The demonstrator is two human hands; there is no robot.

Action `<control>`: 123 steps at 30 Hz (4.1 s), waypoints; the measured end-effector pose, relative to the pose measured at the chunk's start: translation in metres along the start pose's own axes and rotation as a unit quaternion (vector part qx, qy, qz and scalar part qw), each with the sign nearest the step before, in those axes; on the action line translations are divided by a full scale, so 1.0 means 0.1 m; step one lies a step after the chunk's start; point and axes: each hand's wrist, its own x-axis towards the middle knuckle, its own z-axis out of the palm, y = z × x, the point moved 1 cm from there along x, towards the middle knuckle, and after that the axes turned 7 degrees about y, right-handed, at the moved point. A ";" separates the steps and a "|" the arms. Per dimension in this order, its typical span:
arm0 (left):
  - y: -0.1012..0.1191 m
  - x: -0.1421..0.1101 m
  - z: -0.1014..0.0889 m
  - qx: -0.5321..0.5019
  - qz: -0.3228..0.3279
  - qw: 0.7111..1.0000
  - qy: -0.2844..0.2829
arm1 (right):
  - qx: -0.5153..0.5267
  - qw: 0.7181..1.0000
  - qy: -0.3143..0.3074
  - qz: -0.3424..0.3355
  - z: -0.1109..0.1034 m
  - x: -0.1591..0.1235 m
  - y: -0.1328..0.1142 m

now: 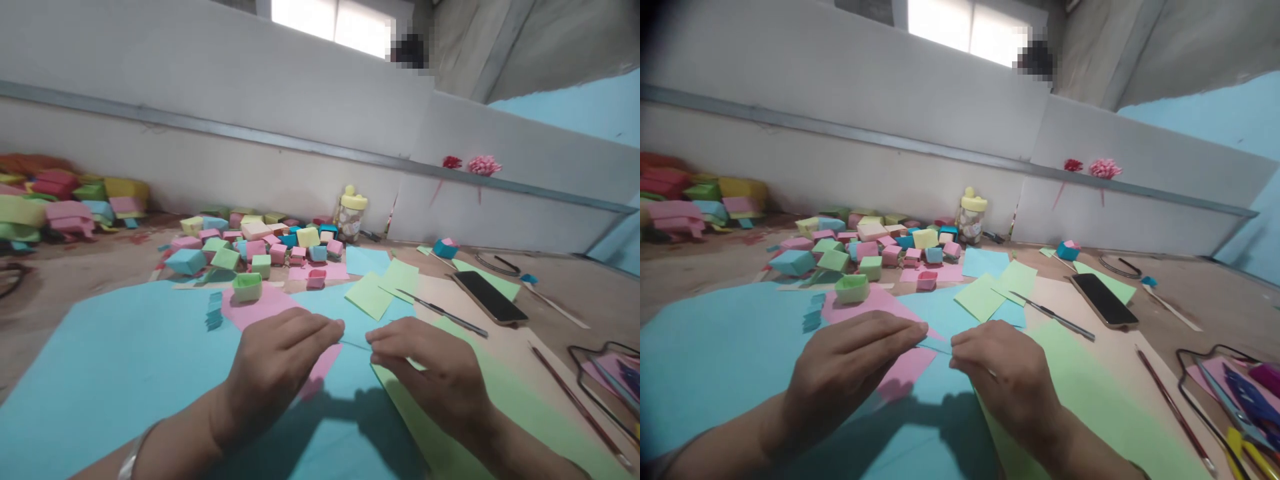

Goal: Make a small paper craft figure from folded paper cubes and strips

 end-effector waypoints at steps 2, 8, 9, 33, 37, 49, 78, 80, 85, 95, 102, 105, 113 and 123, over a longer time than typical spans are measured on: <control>-0.01 0.01 -0.04 0.005 0.042 0.999 0.010 | 0.114 0.974 -0.053 0.189 0.01 0.01 0.03; -0.01 0.03 -0.02 -0.021 0.046 0.998 0.023 | 0.322 0.803 -0.178 0.469 0.13 -0.05 0.08; -0.01 0.05 0.01 -0.028 -0.036 0.999 0.023 | 0.325 0.800 -0.167 0.476 0.15 -0.06 0.09; 0.20 0.16 0.11 -0.378 -0.599 0.706 -0.030 | 0.042 0.964 -0.062 0.256 0.24 -0.16 0.03; 0.22 0.16 0.11 -0.377 -0.618 0.690 -0.025 | 0.012 0.973 -0.039 0.226 0.24 -0.19 0.08; 0.14 0.11 0.11 -0.350 -0.619 0.702 -0.019 | 0.088 0.936 -0.117 0.320 0.19 -0.10 0.03; 0.14 0.08 0.08 -0.121 -0.186 0.973 -0.062 | -0.165 0.985 -0.012 -0.046 0.18 -0.14 0.02; 0.18 0.08 0.08 -0.109 -0.162 0.977 -0.085 | -0.151 0.988 -0.009 -0.029 0.18 -0.14 0.00; 0.26 0.08 0.10 -0.101 -0.216 0.962 -0.134 | -0.092 0.995 0.025 -0.009 0.19 -0.12 -0.03; 0.33 0.10 0.14 -0.124 -0.337 0.905 -0.228 | -0.130 0.991 0.008 0.010 0.21 -0.12 -0.03; 0.36 0.11 0.14 -0.136 -0.368 0.900 -0.189 | -0.145 0.988 0.027 -0.039 0.19 -0.14 -0.04; 0.38 0.11 0.14 -0.149 -0.381 0.894 -0.180 | -0.144 0.988 0.025 -0.045 0.20 -0.15 -0.05; 0.43 0.09 0.19 -0.240 -0.496 0.814 -0.181 | -0.202 0.973 0.069 -0.086 0.26 -0.14 -0.06; 0.47 0.08 0.16 -0.244 -0.457 0.837 -0.176 | -0.236 0.950 0.100 -0.181 0.28 -0.25 -0.03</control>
